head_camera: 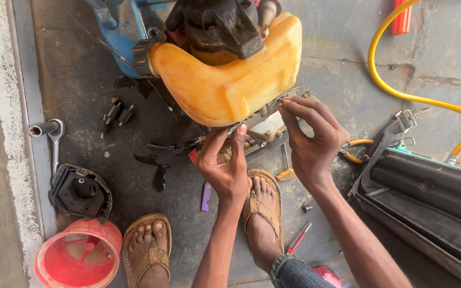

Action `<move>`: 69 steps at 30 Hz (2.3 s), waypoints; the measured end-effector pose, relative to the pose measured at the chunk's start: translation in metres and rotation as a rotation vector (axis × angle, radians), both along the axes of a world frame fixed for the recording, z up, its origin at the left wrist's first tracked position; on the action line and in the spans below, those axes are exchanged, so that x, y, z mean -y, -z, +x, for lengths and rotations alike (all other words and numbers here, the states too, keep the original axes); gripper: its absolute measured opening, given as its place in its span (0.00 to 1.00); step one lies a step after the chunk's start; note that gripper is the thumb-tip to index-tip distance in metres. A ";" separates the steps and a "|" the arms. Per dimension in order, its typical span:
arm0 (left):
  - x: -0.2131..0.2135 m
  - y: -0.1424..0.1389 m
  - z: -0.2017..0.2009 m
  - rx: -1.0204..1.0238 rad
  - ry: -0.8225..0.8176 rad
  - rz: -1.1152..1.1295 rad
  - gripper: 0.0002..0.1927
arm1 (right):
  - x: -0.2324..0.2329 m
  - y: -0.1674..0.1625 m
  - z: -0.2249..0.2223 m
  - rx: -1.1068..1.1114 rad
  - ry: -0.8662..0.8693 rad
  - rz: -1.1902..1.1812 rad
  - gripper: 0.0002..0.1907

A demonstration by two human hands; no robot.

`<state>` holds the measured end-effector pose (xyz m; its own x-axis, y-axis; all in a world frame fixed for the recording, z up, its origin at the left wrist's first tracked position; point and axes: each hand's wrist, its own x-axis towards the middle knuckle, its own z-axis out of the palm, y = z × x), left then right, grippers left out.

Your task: The person works on a small engine or pump assembly, using a screwdriver to loosen a screw and pliers to remove a hose clamp. They detach a hose, then reattach it and tighten the clamp again. The person also handles a small black plastic part and a red container nearby.

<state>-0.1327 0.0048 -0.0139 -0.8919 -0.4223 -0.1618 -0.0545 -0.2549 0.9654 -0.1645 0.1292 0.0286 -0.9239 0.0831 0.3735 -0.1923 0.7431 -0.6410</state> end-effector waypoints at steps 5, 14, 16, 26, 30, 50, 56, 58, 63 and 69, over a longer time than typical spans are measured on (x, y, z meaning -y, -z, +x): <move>0.000 0.001 0.001 0.023 0.016 0.008 0.09 | 0.003 0.003 0.003 -0.018 -0.007 -0.018 0.08; -0.002 0.008 0.004 -0.001 0.030 0.065 0.08 | -0.008 0.009 0.003 -0.075 -0.087 0.138 0.08; -0.001 0.009 0.005 -0.012 0.035 0.048 0.08 | -0.010 0.007 0.002 -0.069 -0.108 0.179 0.08; -0.003 0.011 0.008 -0.015 0.030 0.018 0.08 | -0.005 0.005 0.000 0.015 -0.034 0.096 0.06; -0.003 0.011 0.009 -0.028 0.037 0.040 0.09 | 0.000 0.004 0.000 0.045 -0.007 0.042 0.06; -0.005 0.014 0.010 -0.024 0.016 -0.024 0.07 | -0.013 0.008 -0.006 0.112 -0.142 0.451 0.13; -0.007 0.011 0.012 0.002 0.013 0.020 0.08 | -0.016 0.008 -0.010 0.320 -0.088 0.508 0.21; -0.007 0.010 0.013 0.009 0.012 0.039 0.08 | -0.016 0.001 -0.010 0.463 -0.024 0.647 0.21; -0.008 0.010 0.015 0.015 0.005 0.051 0.08 | -0.013 -0.013 -0.001 0.063 -0.248 0.359 0.08; -0.011 0.010 0.017 0.020 -0.036 0.107 0.07 | -0.019 -0.007 0.002 0.044 -0.248 0.418 0.05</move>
<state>-0.1155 0.0155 -0.0238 -0.8728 -0.4332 -0.2249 -0.0623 -0.3582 0.9316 -0.1627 0.1478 0.0351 -0.9125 -0.2906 0.2879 -0.3756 0.8739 -0.3086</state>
